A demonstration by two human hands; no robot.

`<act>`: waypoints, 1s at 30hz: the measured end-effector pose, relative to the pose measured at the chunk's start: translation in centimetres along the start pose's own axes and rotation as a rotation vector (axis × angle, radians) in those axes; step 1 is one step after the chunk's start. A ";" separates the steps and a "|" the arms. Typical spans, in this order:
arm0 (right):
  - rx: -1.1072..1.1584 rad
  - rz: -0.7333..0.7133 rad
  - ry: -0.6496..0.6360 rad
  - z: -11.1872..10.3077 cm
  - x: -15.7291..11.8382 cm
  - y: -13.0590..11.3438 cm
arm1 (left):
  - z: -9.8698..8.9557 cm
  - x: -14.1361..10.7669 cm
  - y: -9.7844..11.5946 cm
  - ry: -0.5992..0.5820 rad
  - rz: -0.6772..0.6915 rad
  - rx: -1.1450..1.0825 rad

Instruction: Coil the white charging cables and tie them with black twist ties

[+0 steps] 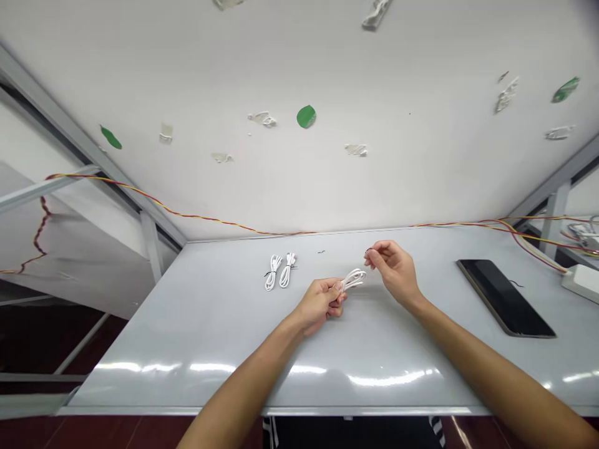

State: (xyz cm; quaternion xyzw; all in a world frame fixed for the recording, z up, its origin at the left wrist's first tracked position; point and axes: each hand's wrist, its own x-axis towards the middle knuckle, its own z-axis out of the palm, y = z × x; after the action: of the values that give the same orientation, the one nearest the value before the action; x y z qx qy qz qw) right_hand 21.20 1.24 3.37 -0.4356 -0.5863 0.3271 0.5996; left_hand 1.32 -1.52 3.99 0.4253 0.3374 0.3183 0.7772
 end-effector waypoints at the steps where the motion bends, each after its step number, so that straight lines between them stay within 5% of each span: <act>1: -0.034 -0.116 0.053 0.4 -0.5 0.0 | 0.1 0.1 -0.2 0.009 -0.009 0.020; 5: -0.315 -0.527 -0.071 1.7 -2.5 -0.1 | 0.8 0.1 -1.2 0.062 0.070 0.250; 10: -0.624 -0.295 -0.171 2.4 -3.2 0.3 | 1.6 -0.4 -1.5 0.193 0.341 0.744; 16: -0.729 -0.224 -0.177 2.2 -2.7 0.8 | 2.5 -0.9 -1.5 0.191 0.402 0.843; 22: -0.859 -0.305 -0.147 2.2 -2.7 1.6 | 2.7 -0.9 -1.7 0.215 0.392 0.754; 30: -0.725 -0.600 -0.231 1.1 -2.7 3.2 | 1.1 -0.4 -0.6 -0.029 -0.120 0.031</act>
State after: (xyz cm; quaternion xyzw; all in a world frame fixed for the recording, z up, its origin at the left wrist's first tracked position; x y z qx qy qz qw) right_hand 20.20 0.31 -0.72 -0.3891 -0.8250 -0.0392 0.4080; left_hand 2.09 -2.63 4.05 0.4209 0.3558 0.2594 0.7931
